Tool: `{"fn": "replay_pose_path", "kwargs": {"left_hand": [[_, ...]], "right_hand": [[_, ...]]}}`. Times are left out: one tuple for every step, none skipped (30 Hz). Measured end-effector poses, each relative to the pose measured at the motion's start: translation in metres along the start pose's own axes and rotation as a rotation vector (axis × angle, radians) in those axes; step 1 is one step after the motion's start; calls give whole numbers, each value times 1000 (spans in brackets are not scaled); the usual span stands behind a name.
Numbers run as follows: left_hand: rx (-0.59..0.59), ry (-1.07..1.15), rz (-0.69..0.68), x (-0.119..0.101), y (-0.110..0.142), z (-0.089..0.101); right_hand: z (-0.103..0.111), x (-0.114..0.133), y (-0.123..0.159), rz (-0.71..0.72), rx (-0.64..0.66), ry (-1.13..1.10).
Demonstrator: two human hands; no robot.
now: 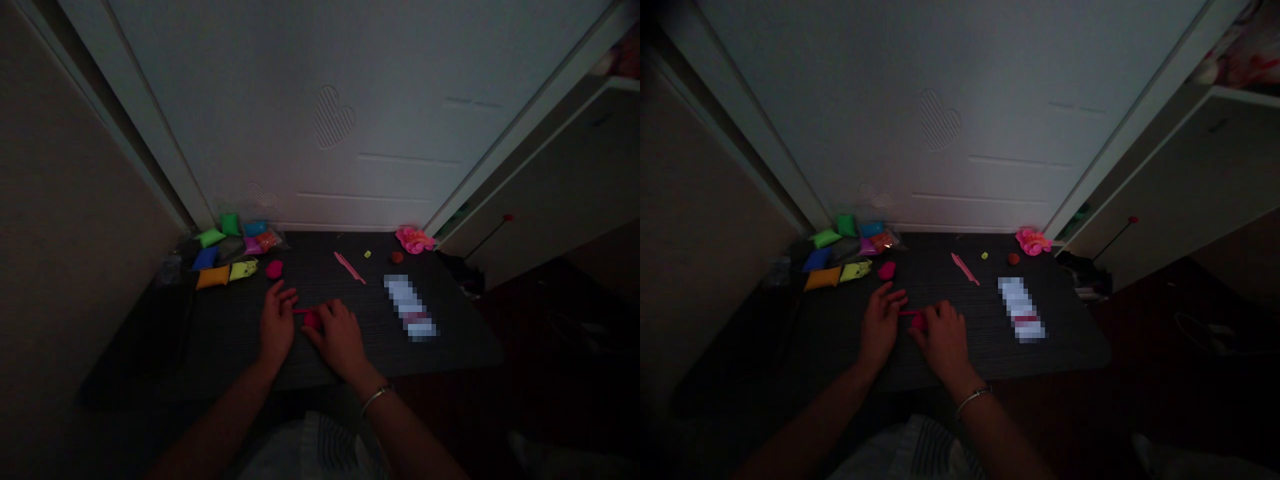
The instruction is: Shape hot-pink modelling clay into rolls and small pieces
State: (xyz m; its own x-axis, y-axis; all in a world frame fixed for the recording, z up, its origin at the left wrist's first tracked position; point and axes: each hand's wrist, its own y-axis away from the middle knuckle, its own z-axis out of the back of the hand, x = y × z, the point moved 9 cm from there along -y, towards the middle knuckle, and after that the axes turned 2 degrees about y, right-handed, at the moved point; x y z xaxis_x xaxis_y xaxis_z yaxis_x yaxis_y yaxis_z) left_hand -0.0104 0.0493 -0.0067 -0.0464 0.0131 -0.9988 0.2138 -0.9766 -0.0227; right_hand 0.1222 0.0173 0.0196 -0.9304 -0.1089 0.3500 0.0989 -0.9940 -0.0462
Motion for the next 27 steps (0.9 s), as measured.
{"fn": "replay_pose_path", "kwargs": {"left_hand": [[2,1,0,0,0,0],[3,-3,-2,0,0,-1],[3,-8,-5,0,0,-1],[4,-13,-8,-1,1,-1],[3,-15,-12,-1,1,-1],[4,-17,-15,-1,1,-1],[3,-20,-16,-1,1,-1],[4,-24,-16,-1,1,-1],[5,-28,-14,-2,1,-1],[6,-32,-11,-2,1,-1],[8,-33,-9,-2,1,-1],[10,-34,-4,-1,1,-2],[11,-33,1,-1,1,-2],[11,-31,4,-1,0,-2],[10,-28,5,0,0,-2],[8,-25,5,0,0,-2],[6,-22,3,1,0,-1],[3,-20,-2,1,0,-1],[3,-18,-8,1,0,-1],[5,-16,-12,2,0,-1],[5,-15,-15,2,-1,-1],[4,-13,-17,2,-1,-1],[-1,-13,-19,1,-1,-1],[-9,-14,-20,1,-1,0],[-19,-17,-22,0,-1,1],[-31,-21,-24,-2,-2,2],[-43,-21,-27,-3,-1,4]], "right_hand": [[0,0,0,-5,-6,0],[0,0,0,-2,-11,-2],[0,0,0,5,-14,-5],[0,1,0,13,-15,-7],[0,2,0,22,-15,-8],[0,2,1,27,-14,-6],[0,2,1,29,-11,-4],[-1,3,0,27,-6,-2],[-1,3,0,23,-1,-1],[-2,3,0,20,5,-1],[-2,3,0,17,7,-1],[-2,3,1,17,8,-1],[-2,3,1,18,4,-1],[-2,4,1,20,-2,-1],[-1,4,1,22,-7,-1],[-1,4,1,24,-10,-3],[-1,4,1,24,-10,-3],[-2,4,1,22,-6,-4],[-2,4,1,20,-2,-4],[-3,4,1,17,2,-3],[-3,4,1,15,4,-3],[-3,4,1,11,1,-2],[-3,4,1,11,-4,-1],[-3,4,2,11,-12,-2],[-2,4,2,12,-20,-4],[-1,4,2,11,-28,-7],[-1,4,2,10,-35,-13]]}}
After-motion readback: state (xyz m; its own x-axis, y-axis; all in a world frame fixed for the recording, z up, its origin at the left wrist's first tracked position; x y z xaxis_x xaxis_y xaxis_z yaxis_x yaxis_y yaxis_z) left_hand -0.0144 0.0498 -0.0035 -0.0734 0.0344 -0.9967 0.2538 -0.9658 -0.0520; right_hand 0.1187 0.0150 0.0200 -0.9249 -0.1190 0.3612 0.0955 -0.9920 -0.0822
